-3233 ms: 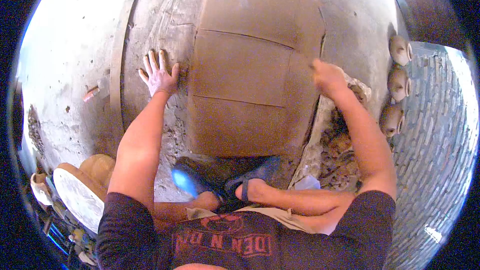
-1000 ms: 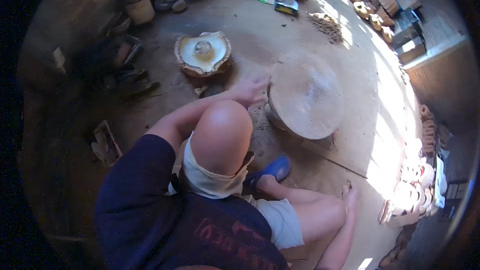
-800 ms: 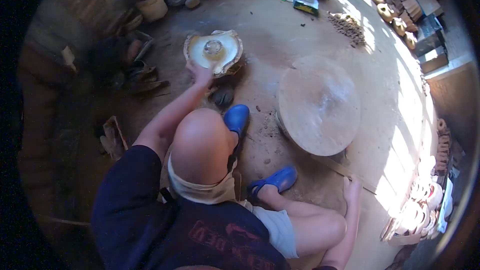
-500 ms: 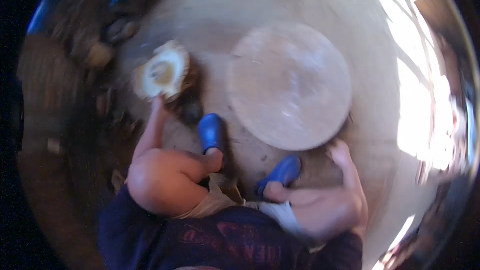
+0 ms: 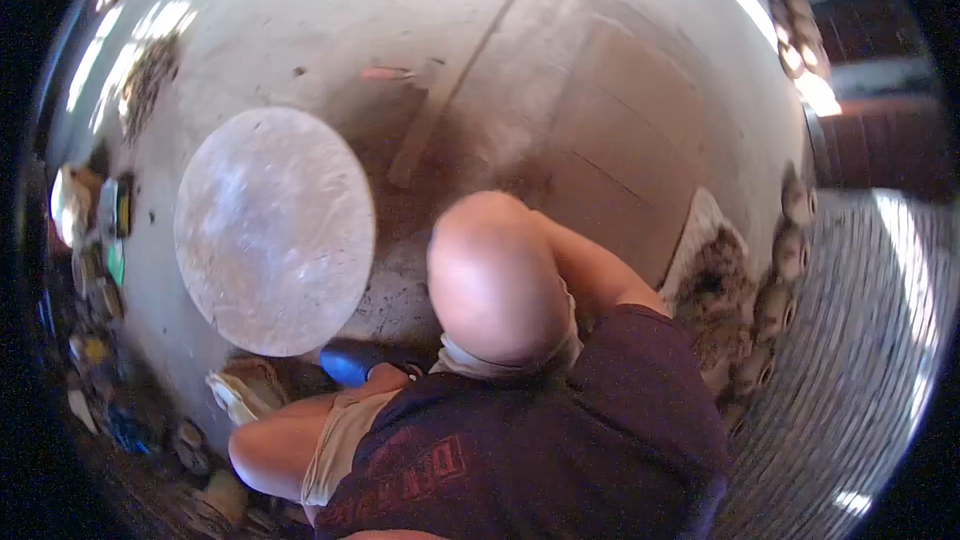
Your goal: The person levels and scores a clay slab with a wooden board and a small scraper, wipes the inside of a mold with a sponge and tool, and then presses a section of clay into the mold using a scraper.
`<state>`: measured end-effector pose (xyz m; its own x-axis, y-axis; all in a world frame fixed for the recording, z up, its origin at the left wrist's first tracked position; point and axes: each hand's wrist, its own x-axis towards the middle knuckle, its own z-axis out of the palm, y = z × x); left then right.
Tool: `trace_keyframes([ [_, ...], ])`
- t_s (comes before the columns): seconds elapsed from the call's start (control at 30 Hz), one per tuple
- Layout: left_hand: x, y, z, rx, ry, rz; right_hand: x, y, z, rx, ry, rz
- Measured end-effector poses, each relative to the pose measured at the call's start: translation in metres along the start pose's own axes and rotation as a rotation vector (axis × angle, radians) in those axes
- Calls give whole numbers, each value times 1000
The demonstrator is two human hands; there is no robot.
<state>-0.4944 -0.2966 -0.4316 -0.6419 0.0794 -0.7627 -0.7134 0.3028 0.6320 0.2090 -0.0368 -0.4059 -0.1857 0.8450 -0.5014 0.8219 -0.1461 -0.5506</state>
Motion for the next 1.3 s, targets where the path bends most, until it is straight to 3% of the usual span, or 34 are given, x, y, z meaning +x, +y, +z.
trace_keyframes([
  [0.13,-20,35,10,99,-54,59,-101,68,54,429,6,180],
  [0.23,-40,69,6,147,-84,109,-144,99,53,-75,-206,130],
  [0.33,-63,107,8,196,-124,171,-170,120,63,-121,-162,230],
  [0.67,-128,212,71,312,-404,354,-184,136,43,21,372,320],
  [0.77,-171,207,120,270,-550,431,-188,137,39,0,520,299],
  [0.8,-170,209,133,265,-515,434,-186,142,40,-25,524,269],
  [0.87,-169,207,152,318,-653,397,-183,153,45,-78,525,211],
  [0.97,-175,190,182,377,-768,362,-181,143,54,-239,624,281],
  [1.07,-198,163,209,400,-792,317,-181,143,60,-150,516,384],
  [1.17,-204,148,219,446,-746,248,-195,142,58,-291,638,251],
  [1.27,-193,142,222,531,-721,269,-216,161,62,-273,683,-48],
  [1.3,-191,141,222,532,-728,266,-227,168,65,-210,669,19],
])
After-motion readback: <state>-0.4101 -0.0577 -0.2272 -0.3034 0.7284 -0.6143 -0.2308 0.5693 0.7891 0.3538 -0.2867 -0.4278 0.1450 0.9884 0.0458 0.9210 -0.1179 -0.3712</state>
